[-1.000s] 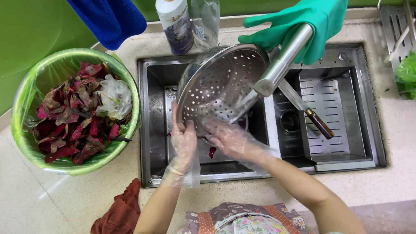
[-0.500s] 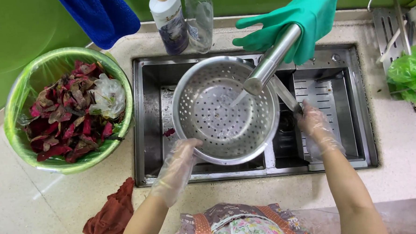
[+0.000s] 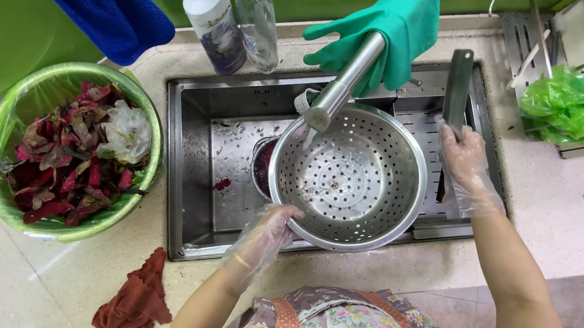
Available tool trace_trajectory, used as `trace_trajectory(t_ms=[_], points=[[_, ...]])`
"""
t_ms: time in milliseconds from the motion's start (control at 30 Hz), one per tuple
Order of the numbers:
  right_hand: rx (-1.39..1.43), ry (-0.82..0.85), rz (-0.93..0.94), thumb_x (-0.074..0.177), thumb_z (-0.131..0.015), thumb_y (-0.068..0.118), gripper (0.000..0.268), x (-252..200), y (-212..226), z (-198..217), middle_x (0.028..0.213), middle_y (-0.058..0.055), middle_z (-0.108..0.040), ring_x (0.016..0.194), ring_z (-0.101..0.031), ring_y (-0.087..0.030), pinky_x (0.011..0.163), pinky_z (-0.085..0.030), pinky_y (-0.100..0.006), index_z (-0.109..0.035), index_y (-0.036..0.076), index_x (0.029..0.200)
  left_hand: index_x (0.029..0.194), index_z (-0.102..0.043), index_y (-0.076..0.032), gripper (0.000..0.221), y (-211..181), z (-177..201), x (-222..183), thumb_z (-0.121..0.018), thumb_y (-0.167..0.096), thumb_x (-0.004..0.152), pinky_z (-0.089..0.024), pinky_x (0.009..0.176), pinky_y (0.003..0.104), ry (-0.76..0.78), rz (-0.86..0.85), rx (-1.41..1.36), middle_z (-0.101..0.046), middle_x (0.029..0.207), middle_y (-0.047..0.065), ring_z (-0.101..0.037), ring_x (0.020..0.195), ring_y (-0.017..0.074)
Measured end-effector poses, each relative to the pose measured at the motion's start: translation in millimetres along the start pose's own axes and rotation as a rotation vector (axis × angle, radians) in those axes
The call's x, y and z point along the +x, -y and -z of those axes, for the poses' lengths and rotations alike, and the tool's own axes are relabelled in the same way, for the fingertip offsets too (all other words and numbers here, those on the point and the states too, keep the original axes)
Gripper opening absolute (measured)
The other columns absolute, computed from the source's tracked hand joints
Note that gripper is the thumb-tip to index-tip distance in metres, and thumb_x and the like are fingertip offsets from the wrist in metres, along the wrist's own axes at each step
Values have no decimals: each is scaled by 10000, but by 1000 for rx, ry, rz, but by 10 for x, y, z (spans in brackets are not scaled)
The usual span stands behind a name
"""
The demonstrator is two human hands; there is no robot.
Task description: Peeling and washing beetroots in a kitchen sink.
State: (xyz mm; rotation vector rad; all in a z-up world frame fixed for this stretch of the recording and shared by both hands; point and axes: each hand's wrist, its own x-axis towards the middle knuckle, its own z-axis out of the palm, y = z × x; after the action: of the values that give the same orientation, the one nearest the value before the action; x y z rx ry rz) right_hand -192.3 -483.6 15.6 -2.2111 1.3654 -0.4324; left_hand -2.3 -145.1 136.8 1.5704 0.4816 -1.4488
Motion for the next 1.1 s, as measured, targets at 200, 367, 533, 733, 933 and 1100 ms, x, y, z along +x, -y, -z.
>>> trace_trajectory(t_ms=[200,367,533,733,933,1100], points=[[236,185,-117,1128,-565,213,197,366,653,233,685,-33,-583,559,-544,-123,459,-434,-277,-693,65,1153,1060,-703,-132,407,777,473,786,-630,-471,846,-417,1167,462,372,-446,29,-588,1408,127,-563,1289,342],[285,126,-24,1061,-651,258,206,700,559,-97,685,-9,-573,532,-564,-130,496,-452,-295,-686,58,1028,1199,-620,-207,329,816,642,641,-612,-61,905,-393,1196,239,167,-811,803,-669,1259,-88,-672,1066,86],[327,187,-43,1057,-651,228,193,843,565,-333,730,-22,-607,533,-599,-118,495,-478,-279,-686,40,1082,1036,-709,-109,276,361,461,34,-543,-311,947,-472,1027,346,34,-325,152,-644,1208,52,-632,1099,226],[332,190,-46,1063,-644,246,213,856,528,-341,693,-18,-592,520,-597,-121,498,-477,-268,-687,41,1102,1227,-626,-105,386,609,631,1041,-436,-358,1007,-429,1121,322,-67,-724,640,-572,1327,68,-553,1222,199],[272,173,-10,1092,-663,335,268,837,303,-287,650,-7,-575,512,-551,-131,510,-447,-275,-672,71,1045,1234,-406,13,449,152,278,1038,-573,-222,889,-432,1094,426,-107,-469,-348,-540,1273,234,-563,1219,325],[415,182,73,1101,-652,266,223,916,206,-364,748,-9,-550,519,-553,-128,508,-458,-270,-621,47,1075,1374,-411,38,603,127,224,1069,-591,-192,847,-192,1273,451,-68,-379,-392,-443,1545,236,-373,1508,305]])
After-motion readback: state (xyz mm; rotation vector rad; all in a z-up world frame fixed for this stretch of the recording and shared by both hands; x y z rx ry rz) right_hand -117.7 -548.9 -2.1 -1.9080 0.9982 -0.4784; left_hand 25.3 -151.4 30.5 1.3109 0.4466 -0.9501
